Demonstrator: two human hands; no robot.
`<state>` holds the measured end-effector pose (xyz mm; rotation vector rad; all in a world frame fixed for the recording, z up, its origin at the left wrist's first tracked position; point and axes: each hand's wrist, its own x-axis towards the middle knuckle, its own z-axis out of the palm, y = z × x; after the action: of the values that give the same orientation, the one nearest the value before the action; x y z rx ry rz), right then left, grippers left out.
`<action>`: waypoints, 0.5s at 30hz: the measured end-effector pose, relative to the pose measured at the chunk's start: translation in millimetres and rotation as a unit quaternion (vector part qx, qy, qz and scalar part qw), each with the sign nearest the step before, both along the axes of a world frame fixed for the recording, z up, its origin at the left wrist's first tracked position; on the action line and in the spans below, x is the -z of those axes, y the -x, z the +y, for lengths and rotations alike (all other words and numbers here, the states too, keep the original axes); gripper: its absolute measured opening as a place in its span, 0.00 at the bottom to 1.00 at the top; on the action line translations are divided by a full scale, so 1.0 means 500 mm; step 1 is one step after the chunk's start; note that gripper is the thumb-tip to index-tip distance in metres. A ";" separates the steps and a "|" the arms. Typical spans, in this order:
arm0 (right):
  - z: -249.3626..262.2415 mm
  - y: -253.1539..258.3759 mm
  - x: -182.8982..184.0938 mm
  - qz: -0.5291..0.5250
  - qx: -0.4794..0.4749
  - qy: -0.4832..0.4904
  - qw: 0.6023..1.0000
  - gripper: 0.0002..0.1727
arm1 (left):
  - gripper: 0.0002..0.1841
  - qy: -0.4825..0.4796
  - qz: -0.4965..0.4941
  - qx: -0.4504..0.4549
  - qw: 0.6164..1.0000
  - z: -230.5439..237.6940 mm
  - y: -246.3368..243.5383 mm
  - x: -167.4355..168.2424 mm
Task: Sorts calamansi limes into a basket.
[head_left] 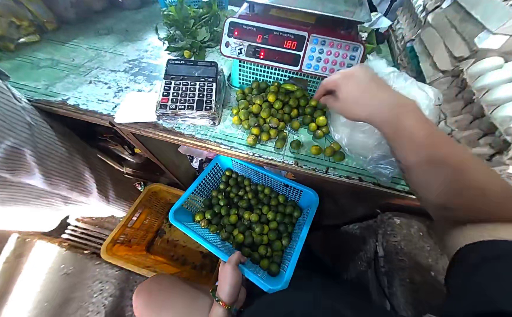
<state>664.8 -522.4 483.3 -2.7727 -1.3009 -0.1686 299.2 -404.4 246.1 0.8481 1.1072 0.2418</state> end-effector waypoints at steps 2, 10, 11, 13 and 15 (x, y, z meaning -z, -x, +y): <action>0.056 -0.038 0.048 0.014 0.040 0.140 0.989 0.15 | 0.09 -0.002 0.003 0.004 1.000 -0.002 0.001 -0.001; 0.082 -0.057 0.066 0.059 0.049 0.044 0.996 0.16 | 0.09 0.004 0.003 -0.011 1.000 0.009 0.006 -0.003; 0.079 -0.046 0.063 0.109 0.047 -0.017 0.993 0.16 | 0.09 0.004 0.007 -0.013 1.000 0.011 0.005 -0.004; 0.073 -0.030 0.063 0.258 0.087 -0.118 0.955 0.18 | 0.10 0.004 0.008 -0.015 1.000 0.011 0.005 -0.004; 0.058 -0.015 0.075 0.477 0.126 -0.259 0.830 0.17 | 0.12 0.003 0.002 -0.021 1.000 0.010 0.011 -0.006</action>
<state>672.3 -493.2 445.9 -2.0172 -0.5081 0.6672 293.6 -399.5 249.1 0.8214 1.1290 0.2713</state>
